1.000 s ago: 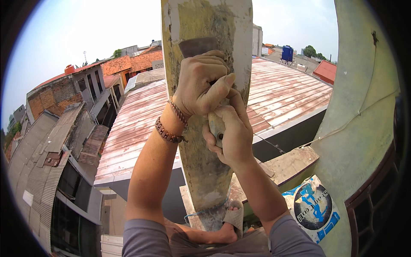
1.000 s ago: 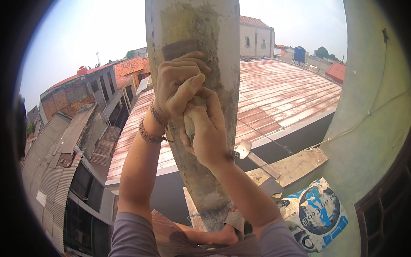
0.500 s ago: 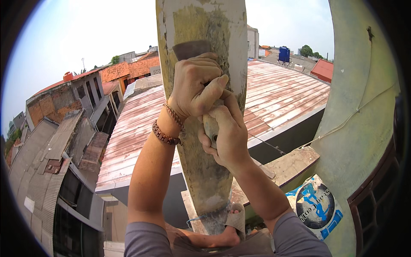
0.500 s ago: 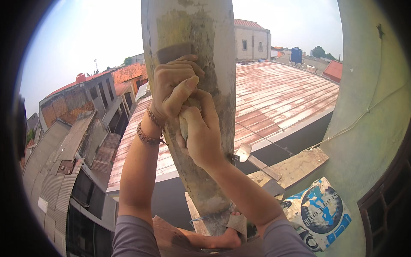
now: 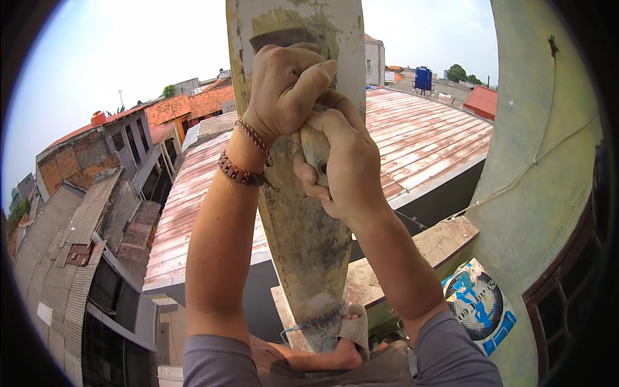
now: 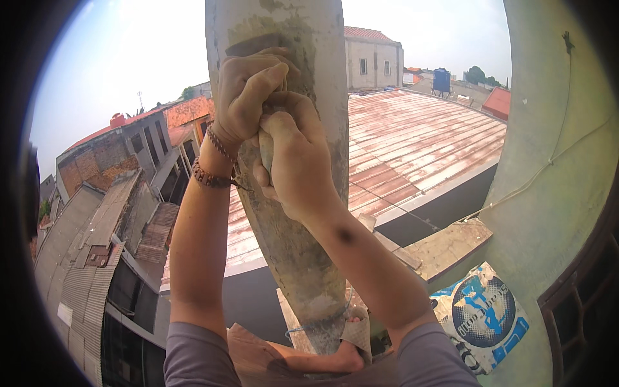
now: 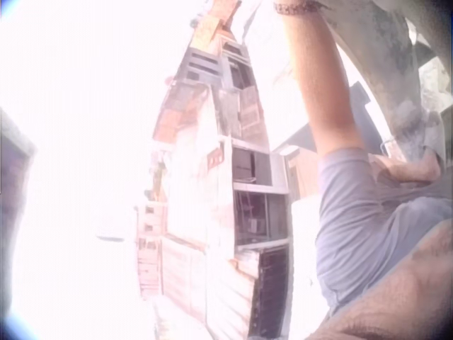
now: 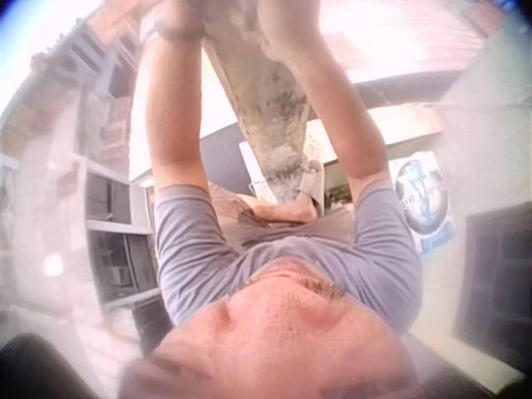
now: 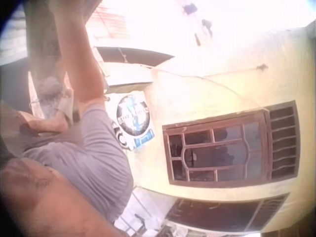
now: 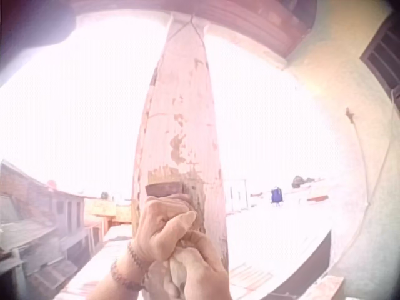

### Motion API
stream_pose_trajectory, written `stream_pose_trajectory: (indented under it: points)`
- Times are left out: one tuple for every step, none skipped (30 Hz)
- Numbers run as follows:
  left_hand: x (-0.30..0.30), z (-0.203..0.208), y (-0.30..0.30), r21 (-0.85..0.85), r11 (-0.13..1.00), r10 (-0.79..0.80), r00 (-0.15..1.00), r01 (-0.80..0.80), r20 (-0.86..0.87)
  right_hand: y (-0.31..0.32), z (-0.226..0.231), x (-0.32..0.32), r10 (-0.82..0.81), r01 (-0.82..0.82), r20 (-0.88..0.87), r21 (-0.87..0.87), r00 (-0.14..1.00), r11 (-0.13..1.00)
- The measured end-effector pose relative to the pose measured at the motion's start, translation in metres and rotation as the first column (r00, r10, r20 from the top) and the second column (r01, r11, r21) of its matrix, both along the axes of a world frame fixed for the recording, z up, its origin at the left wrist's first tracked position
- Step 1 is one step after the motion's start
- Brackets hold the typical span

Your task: The person sands a vertical concrete pillar and then a curved balcony wall using a sanding block and sandpaper. They switch between different sandpaper sheets and work on multiple sections of the surfaces.

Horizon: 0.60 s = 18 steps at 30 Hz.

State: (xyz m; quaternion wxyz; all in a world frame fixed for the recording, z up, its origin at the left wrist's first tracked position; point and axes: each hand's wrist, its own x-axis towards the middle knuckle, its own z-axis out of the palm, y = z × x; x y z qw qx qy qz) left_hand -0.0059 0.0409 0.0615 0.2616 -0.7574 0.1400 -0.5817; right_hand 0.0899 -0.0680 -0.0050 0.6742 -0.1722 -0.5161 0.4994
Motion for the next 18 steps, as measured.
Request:
stream_pose_trajectory:
  points:
    - [0.002,-0.004,-0.001,-0.036,0.999,-0.017,1.0,0.017,-0.004,0.002,-0.01,0.003,-0.001,0.0,0.028,0.03,1.0,1.0]
    - [0.003,-0.019,-0.006,-0.136,0.989,-0.054,0.998,0.049,-0.028,0.006,-0.028,0.006,-0.003,-0.001,0.055,0.06,0.998,0.998]
    - [0.003,-0.022,-0.007,-0.173,0.983,-0.069,0.997,0.062,-0.04,0.008,-0.036,0.006,-0.003,-0.005,0.083,0.093,0.997,0.996]
    - [0.002,-0.026,-0.008,-0.21,0.975,-0.085,0.995,0.073,-0.051,0.009,-0.036,0.007,-0.007,-0.002,0.081,0.103,0.997,0.995]
    - [0.003,-0.023,-0.007,-0.188,0.98,-0.082,0.995,0.071,-0.053,0.009,-0.034,0.007,-0.011,0.002,0.078,0.114,0.997,0.994]
    - [0.003,-0.012,-0.008,-0.15,0.988,-0.049,0.998,0.043,-0.036,0.009,-0.028,0.008,-0.017,0.007,0.077,0.123,0.997,0.992]
    - [0.001,-0.003,-0.009,-0.116,0.993,-0.007,1.0,0.004,-0.022,0.004,-0.012,0.002,-0.036,0.033,0.031,0.087,0.999,0.996]
    - [0.001,0.006,-0.006,-0.065,0.998,0.015,1.0,-0.014,0.015,0.0,0.001,0.001,-0.034,0.032,0.03,0.066,0.999,0.997]
    - [0.003,0.012,-0.003,-0.015,0.999,0.03,0.998,-0.03,0.051,-0.004,0.01,0.001,-0.037,0.036,0.028,0.045,0.999,0.998]
    - [0.0,0.012,-0.004,-0.108,0.994,0.015,1.0,-0.013,0.016,-0.005,0.014,0.001,-0.039,0.039,0.026,0.023,0.999,0.999]
    - [-0.002,0.011,-0.006,-0.2,0.98,-0.004,1.0,0.001,-0.013,-0.004,0.01,-0.001,-0.014,0.014,-0.011,0.023,1.0,1.0]
    - [-0.001,0.002,-0.008,-0.217,0.976,-0.032,0.999,0.028,-0.014,-0.003,0.0,0.0,-0.014,0.014,0.003,0.037,1.0,0.999]
    - [0.002,-0.008,-0.009,-0.226,0.972,-0.064,0.998,0.06,-0.012,0.0,-0.011,0.002,-0.018,0.017,0.021,0.059,1.0,0.998]
    - [0.005,-0.007,-0.006,-0.181,0.982,-0.062,0.998,0.06,-0.005,0.004,-0.019,0.004,-0.023,0.02,0.038,0.08,0.999,0.997]
    - [0.004,-0.006,-0.003,-0.136,0.99,-0.049,0.999,0.049,0.003,0.007,-0.019,0.003,-0.015,0.01,0.055,0.092,0.998,0.996]
    - [0.002,-0.004,0.0,-0.09,0.995,-0.034,0.999,0.035,0.011,0.008,-0.013,0.001,-0.012,0.009,0.038,0.089,0.999,0.996]
    - [0.001,0.009,0.004,0.019,1.0,0.005,0.999,-0.006,0.037,0.008,-0.002,-0.002,-0.009,0.007,0.021,0.085,1.0,0.996]
    - [0.0,0.013,0.002,-0.05,0.999,0.012,1.0,-0.011,0.023,0.007,0.008,-0.002,-0.01,0.01,0.005,0.074,1.0,0.997]
